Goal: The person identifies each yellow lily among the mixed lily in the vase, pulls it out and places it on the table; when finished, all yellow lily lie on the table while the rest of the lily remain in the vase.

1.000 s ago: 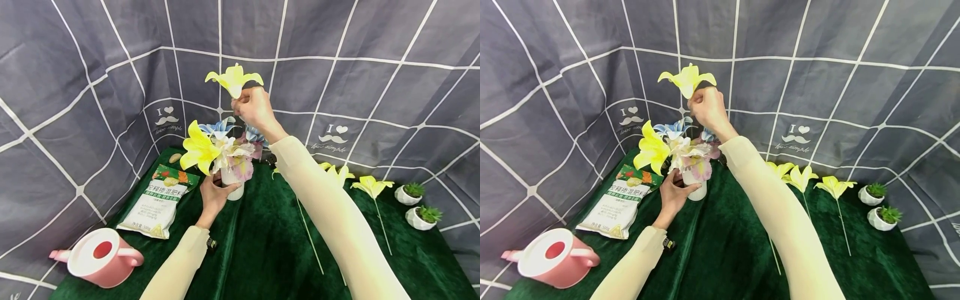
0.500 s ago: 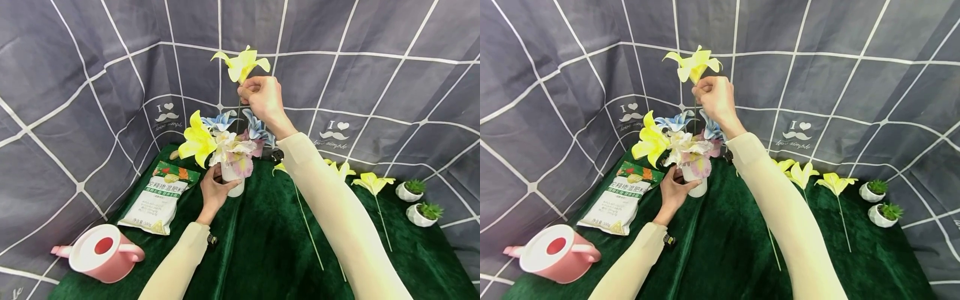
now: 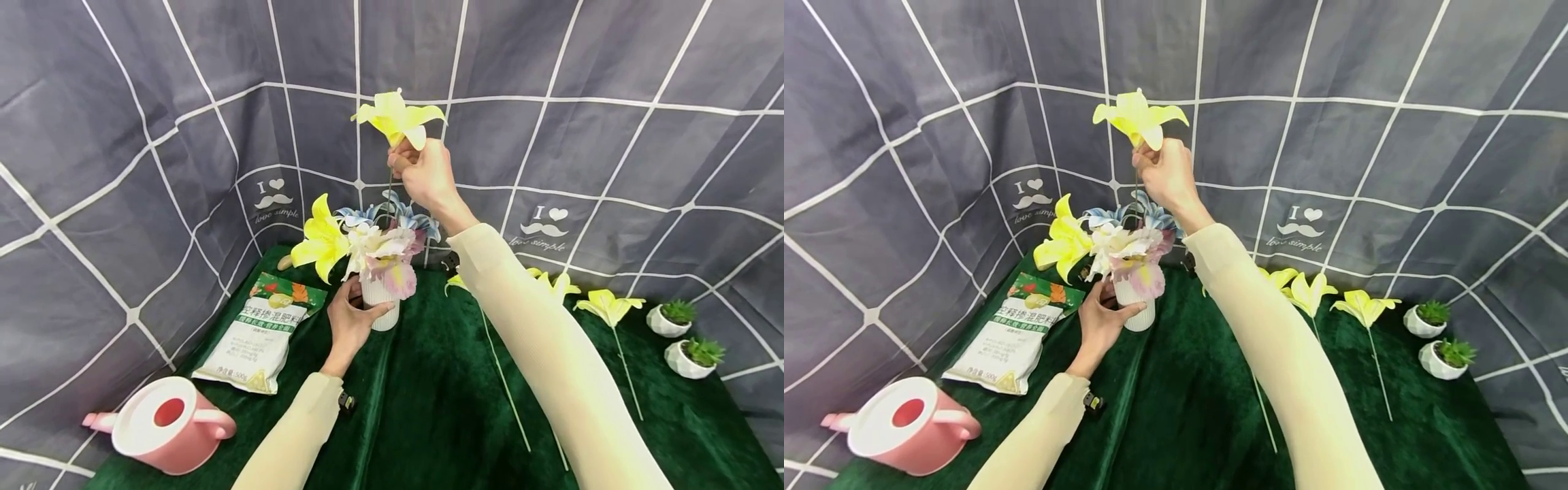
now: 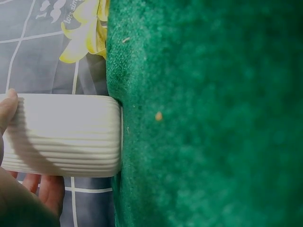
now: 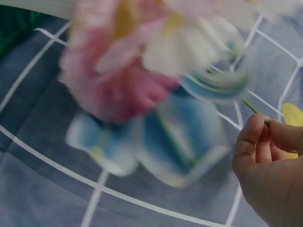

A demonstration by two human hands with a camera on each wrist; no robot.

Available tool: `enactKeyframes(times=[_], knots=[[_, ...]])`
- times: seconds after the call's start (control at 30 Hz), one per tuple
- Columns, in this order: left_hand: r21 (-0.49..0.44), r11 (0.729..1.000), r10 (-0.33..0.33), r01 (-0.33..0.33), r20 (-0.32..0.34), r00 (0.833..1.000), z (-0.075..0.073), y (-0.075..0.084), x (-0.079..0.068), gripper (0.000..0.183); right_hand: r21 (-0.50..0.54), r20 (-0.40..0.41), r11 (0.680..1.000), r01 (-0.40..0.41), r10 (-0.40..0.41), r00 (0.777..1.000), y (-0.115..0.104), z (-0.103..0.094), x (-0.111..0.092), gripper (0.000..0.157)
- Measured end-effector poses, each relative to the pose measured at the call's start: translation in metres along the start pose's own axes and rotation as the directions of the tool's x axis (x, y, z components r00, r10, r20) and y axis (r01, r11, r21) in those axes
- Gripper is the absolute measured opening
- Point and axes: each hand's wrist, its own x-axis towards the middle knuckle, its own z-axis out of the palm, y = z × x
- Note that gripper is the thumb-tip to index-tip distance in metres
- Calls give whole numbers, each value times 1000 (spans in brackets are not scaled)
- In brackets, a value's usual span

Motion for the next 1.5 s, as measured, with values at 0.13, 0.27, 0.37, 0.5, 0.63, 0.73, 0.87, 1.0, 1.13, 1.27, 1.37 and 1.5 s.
enactKeyframes(times=[0.13,0.27,0.37,0.5,0.63,0.73,0.87,1.0,1.13,1.27,1.37,1.5], knots=[[-2,1000,-2,2,4,1000,0,-2,-1,76,101,-8,995,13,-12,1000,-8,-6,2,7],[2,1000,-2,2,1,1000,0,-3,-2,75,114,-27,993,4,-1,1000,-12,-11,4,6],[8,1000,-4,4,-5,1000,1,-3,-2,73,98,-45,995,-8,13,999,-12,-13,6,7],[13,1000,-10,10,-5,1000,2,-1,-1,69,111,-59,994,-16,23,998,-13,-16,7,6],[5,1000,-14,14,10,1000,5,3,-1,67,193,-86,981,-9,26,996,-18,-25,5,4],[6,1000,-17,17,15,1000,6,4,-2,67,258,-118,966,9,22,993,-23,-37,3,5],[8,1000,-17,17,21,1000,6,5,-4,67,350,-173,936,39,23,985,-25,-53,-2,8],[8,1000,-12,11,19,1000,5,3,-3,65,442,-224,894,76,28,974,-26,-68,-5,11],[1,1000,-7,7,11,1000,4,2,-3,64,495,-276,861,115,30,961,-28,-82,-7,11],[-6,1000,-9,9,8,1000,3,3,-3,65,542,-330,827,149,46,943,-31,-97,-12,6],[1,1000,-18,18,12,1000,3,2,-3,65,597,-361,783,176,66,930,-32,-110,-17,5],[19,1000,-15,15,11,1000,2,1,-2,66,667,-398,713,217,94,913,-31,-129,-25,10]])
